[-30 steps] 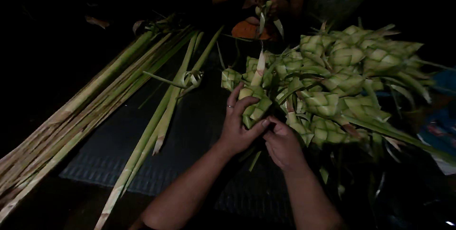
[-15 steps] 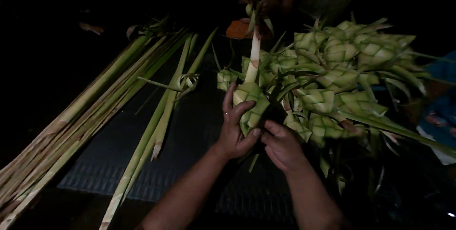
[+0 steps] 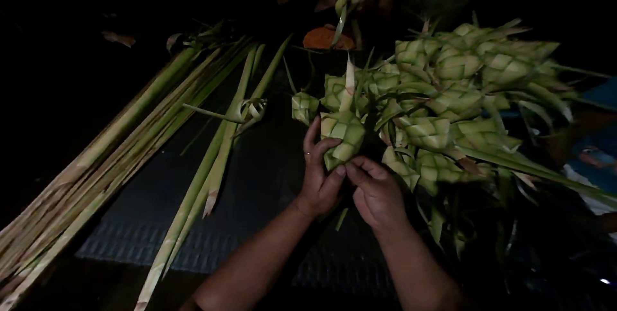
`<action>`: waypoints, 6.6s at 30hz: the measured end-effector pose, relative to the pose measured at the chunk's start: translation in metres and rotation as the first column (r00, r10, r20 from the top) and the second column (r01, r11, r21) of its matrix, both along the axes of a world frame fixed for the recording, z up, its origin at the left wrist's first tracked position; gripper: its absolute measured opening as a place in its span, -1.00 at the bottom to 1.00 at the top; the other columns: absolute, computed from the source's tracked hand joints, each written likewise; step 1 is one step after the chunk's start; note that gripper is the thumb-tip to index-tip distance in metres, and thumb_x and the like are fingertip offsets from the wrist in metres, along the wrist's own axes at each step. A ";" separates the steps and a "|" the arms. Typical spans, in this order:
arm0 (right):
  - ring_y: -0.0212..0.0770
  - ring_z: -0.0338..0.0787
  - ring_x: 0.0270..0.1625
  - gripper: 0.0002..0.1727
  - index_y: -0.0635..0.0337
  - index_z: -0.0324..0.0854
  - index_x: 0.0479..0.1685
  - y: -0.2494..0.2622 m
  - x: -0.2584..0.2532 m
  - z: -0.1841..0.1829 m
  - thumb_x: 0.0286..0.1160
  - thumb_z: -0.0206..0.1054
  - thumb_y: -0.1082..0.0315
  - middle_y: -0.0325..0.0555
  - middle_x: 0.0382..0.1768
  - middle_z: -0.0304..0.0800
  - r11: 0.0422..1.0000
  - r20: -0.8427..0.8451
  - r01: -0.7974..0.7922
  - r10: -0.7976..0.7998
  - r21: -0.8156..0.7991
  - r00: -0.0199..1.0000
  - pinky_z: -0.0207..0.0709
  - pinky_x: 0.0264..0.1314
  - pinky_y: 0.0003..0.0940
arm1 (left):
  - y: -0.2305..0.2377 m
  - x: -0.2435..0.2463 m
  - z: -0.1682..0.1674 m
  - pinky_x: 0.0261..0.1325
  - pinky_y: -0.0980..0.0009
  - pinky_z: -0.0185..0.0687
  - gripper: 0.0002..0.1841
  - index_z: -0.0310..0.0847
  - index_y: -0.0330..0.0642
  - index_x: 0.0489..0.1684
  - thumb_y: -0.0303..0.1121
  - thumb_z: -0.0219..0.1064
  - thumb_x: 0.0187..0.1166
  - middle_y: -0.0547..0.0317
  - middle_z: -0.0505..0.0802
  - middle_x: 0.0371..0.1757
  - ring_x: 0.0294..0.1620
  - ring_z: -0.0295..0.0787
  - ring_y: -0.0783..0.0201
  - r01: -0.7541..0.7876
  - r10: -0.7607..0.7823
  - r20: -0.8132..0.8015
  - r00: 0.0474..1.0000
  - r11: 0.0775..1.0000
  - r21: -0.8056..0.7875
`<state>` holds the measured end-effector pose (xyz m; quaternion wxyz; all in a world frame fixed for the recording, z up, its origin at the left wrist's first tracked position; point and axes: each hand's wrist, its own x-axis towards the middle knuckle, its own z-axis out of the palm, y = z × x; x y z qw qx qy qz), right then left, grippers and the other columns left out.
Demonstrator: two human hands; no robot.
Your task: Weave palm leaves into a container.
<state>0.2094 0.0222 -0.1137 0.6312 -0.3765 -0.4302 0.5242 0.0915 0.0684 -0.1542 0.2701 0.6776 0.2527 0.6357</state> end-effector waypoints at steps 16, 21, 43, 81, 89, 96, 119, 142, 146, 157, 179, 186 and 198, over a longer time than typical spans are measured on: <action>-0.04 0.70 0.33 -0.36 0.09 0.60 0.51 0.015 0.035 0.000 0.60 0.29 -0.14 0.08 0.38 0.67 0.959 0.777 0.023 -0.243 0.283 0.581 0.64 0.27 -0.01 | 0.003 -0.033 0.054 0.06 0.39 0.70 -0.25 0.58 -0.17 0.30 0.12 -0.52 0.86 0.18 0.84 -0.04 -0.09 0.76 0.45 0.004 0.027 0.033 0.999 0.708 -0.707; -0.32 0.74 0.08 -0.43 0.29 0.68 0.25 0.011 0.022 -0.011 0.71 0.21 -0.08 -0.01 0.03 0.77 0.883 0.647 0.125 -0.421 0.452 0.636 0.66 0.17 -0.33 | -0.001 -0.027 0.046 0.43 0.38 0.58 -0.26 0.46 -0.27 0.48 0.09 -0.51 0.86 0.12 0.77 0.27 0.28 0.67 0.48 0.065 -0.001 0.111 0.994 0.814 -0.577; -0.52 0.65 -0.12 -0.90 0.05 0.61 -0.35 0.002 0.009 -0.006 0.49 0.41 0.37 -0.35 -0.20 0.62 0.991 0.336 -0.080 0.039 0.110 0.941 0.63 0.06 -0.55 | -0.002 -0.018 0.035 0.22 0.51 0.70 -0.64 0.52 -0.16 0.19 -0.27 -0.23 0.89 0.47 0.85 -0.06 0.01 0.78 0.61 0.130 0.030 0.372 0.928 0.908 -0.398; -0.45 0.67 -0.05 -0.90 0.17 0.65 -0.41 0.002 -0.003 -0.012 0.37 0.45 0.48 -0.21 -0.15 0.65 0.965 0.319 0.242 -0.263 0.104 0.911 0.64 0.01 -0.52 | -0.022 -0.012 0.033 0.44 0.32 0.48 -0.63 0.52 -0.24 0.11 -0.14 0.38 0.60 -0.14 0.44 0.48 0.51 0.39 0.19 -0.458 0.452 -0.094 0.887 0.888 -0.043; -0.37 0.67 0.04 -0.92 0.22 0.65 -0.37 -0.003 -0.009 -0.009 0.42 0.44 0.48 -0.10 -0.05 0.65 0.989 0.386 0.143 -0.142 0.026 0.911 0.62 0.05 -0.47 | -0.040 -0.026 0.030 0.56 0.15 0.47 -0.63 0.57 -0.33 0.03 -0.17 0.41 0.55 -0.26 0.18 0.77 0.74 0.23 0.02 -0.373 0.329 -0.248 0.911 0.914 -0.161; -0.32 0.69 0.03 -0.82 0.23 0.69 -0.29 -0.009 -0.004 -0.001 0.60 0.38 0.31 -0.09 -0.02 0.68 0.994 0.606 -0.047 -0.022 0.098 0.795 0.62 0.04 -0.39 | -0.046 -0.045 0.046 0.31 0.34 0.64 -0.78 0.73 -0.17 0.13 -0.32 0.36 0.65 0.09 0.48 0.58 0.40 0.56 0.35 -0.301 0.289 -0.095 0.953 0.852 -0.428; -0.31 0.65 -0.11 -0.85 0.23 0.67 -0.27 0.009 0.003 -0.005 0.66 0.32 0.37 -0.12 -0.18 0.69 0.921 0.605 -0.291 0.391 -0.260 0.694 0.55 0.01 -0.28 | -0.073 -0.060 0.004 0.07 0.32 0.76 -0.54 0.50 -0.29 0.38 -0.49 0.48 0.50 0.05 0.81 0.06 -0.03 0.80 0.29 -0.044 0.302 0.154 0.941 0.561 -0.827; -0.32 0.55 -0.35 -0.79 0.23 0.59 -0.26 0.008 0.009 0.004 0.70 0.32 0.28 -0.14 -0.40 0.56 0.913 0.765 -0.309 0.396 -0.267 0.508 0.48 -0.26 -0.33 | -0.074 -0.039 0.000 0.23 0.15 0.70 -0.18 0.11 -0.10 0.69 -0.57 0.45 0.37 -0.15 0.45 0.54 0.33 0.64 0.10 -0.059 0.287 0.145 0.947 0.597 -0.800; -0.34 0.54 -0.38 -0.81 0.22 0.59 -0.29 0.009 0.009 0.000 0.69 0.30 0.32 -0.17 -0.43 0.55 0.919 0.746 -0.307 0.382 -0.246 0.546 0.46 -0.28 -0.35 | -0.076 -0.028 0.003 0.14 0.16 0.70 -0.37 0.24 -0.01 0.57 -0.50 0.37 0.48 -0.05 0.56 0.39 0.21 0.68 0.13 0.000 0.343 0.239 0.908 0.572 -0.820; 0.05 0.66 0.06 -0.75 0.25 0.68 -0.22 0.001 0.000 0.009 0.67 0.36 0.22 0.07 -0.11 0.67 0.946 0.886 -0.228 0.302 -0.232 0.352 0.53 0.13 0.08 | -0.075 -0.027 0.001 0.24 0.13 0.69 -0.27 0.17 -0.09 0.62 -0.67 0.37 0.41 -0.11 0.45 0.53 0.36 0.62 0.11 -0.107 0.315 0.113 0.942 0.604 -0.790; -0.35 0.62 -0.28 -0.84 0.20 0.64 -0.26 0.008 0.007 -0.003 0.70 0.25 0.36 -0.16 -0.30 0.68 0.961 0.727 -0.202 0.275 -0.188 0.630 0.52 -0.21 -0.33 | -0.072 -0.033 0.003 0.08 0.32 0.70 -0.73 0.51 -0.18 0.02 -0.54 0.45 0.47 0.04 0.65 0.35 0.17 0.69 0.26 0.005 0.424 0.296 0.856 0.565 -0.825; -0.05 0.68 -0.03 -0.78 0.25 0.68 -0.21 0.004 -0.001 0.003 0.65 0.38 0.25 0.05 -0.13 0.69 0.973 0.855 -0.165 0.220 -0.160 0.470 0.56 0.05 -0.01 | -0.075 -0.027 -0.001 0.19 0.26 0.75 -0.24 0.08 -0.20 0.45 -0.64 0.55 0.33 -0.08 0.59 0.42 0.25 0.74 0.22 -0.133 0.346 0.122 0.930 0.629 -0.766; -0.35 0.70 -0.15 -0.87 0.22 0.63 -0.30 0.012 0.016 -0.004 0.62 0.27 0.41 -0.12 -0.09 0.78 0.939 0.683 -0.295 0.332 -0.175 0.651 0.59 -0.11 -0.35 | -0.075 -0.031 0.007 0.18 0.25 0.75 -0.16 -0.08 -0.24 0.68 -0.57 0.45 0.45 -0.20 0.48 0.51 0.26 0.72 0.17 -0.251 0.293 -0.068 0.954 0.652 -0.716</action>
